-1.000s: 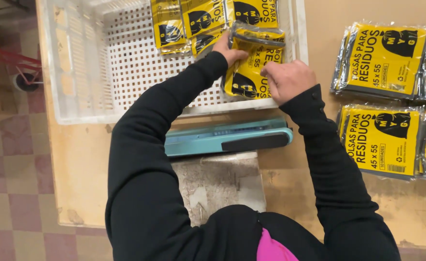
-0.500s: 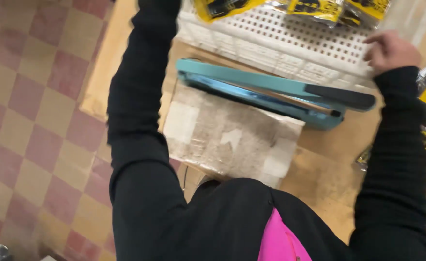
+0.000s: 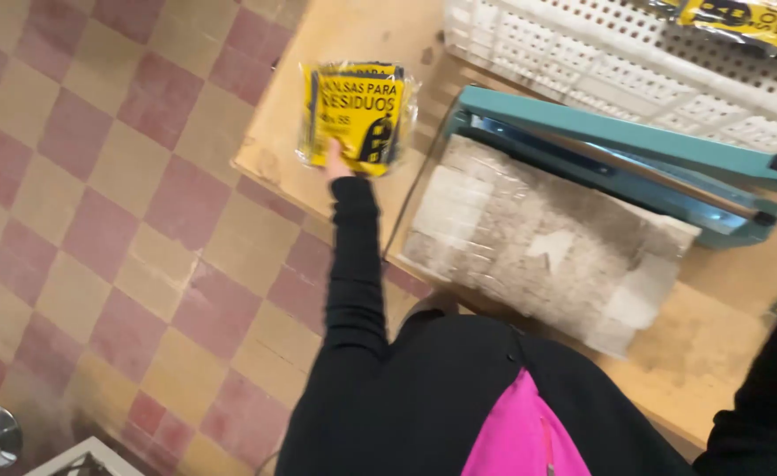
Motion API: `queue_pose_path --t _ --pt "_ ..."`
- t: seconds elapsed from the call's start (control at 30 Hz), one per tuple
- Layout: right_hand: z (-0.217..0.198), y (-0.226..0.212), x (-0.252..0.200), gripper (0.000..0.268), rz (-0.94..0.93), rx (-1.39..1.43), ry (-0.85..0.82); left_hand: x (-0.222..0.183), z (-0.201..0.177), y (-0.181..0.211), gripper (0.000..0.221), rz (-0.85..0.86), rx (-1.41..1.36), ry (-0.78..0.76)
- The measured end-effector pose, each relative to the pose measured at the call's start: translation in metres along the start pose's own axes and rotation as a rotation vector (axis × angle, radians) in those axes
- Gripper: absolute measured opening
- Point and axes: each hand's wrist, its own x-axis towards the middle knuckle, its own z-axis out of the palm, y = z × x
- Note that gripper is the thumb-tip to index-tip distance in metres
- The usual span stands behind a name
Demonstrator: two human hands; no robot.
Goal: The person repeatedly picks up yellow-labeled plastic bags, places them on a heat-sealing machine, closes the lid to seal the edges, and then sets the sealed bags aside. The process is repeated for multiple bags throughout the clip.
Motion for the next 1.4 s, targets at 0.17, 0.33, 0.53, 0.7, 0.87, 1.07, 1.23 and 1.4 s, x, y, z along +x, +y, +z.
queue_pose_path --t 0.17,0.33,0.53,0.7,0.87,1.07,1.23,1.4 --pt "-0.063 -0.257 0.034 0.005 0.348 0.745 -0.144 -0.001 -0.011 -0.105 0.048 -0.326 -0.17 0.177" --pt "-0.033 -0.295 0.028 0.016 0.25 0.597 -0.345 -0.051 0.009 -0.08 0.05 -0.713 -0.027 0.188" --pt "-0.069 -0.276 -0.014 0.017 0.338 0.471 -0.238 -0.075 0.028 0.005 0.031 -0.712 0.282 -0.364" --pt "-0.127 -0.202 -0.067 0.01 0.5 0.613 0.048 -0.108 0.18 0.094 0.012 -0.329 0.352 -0.915" --pt "-0.19 -0.069 -0.06 0.007 0.485 0.653 0.257 -0.147 0.381 0.082 0.02 0.035 0.555 -1.442" --pt "-0.196 0.007 0.021 0.012 0.465 0.451 0.076 -0.148 0.509 -0.108 0.048 0.527 1.31 -1.756" --pt "-0.115 0.097 0.087 0.022 0.347 0.037 -0.102 -0.198 0.541 -0.221 0.073 0.861 1.663 -1.899" --pt "-0.044 0.145 0.139 0.045 0.26 -0.35 -0.286 -0.244 0.551 -0.262 0.123 1.02 1.798 -1.886"
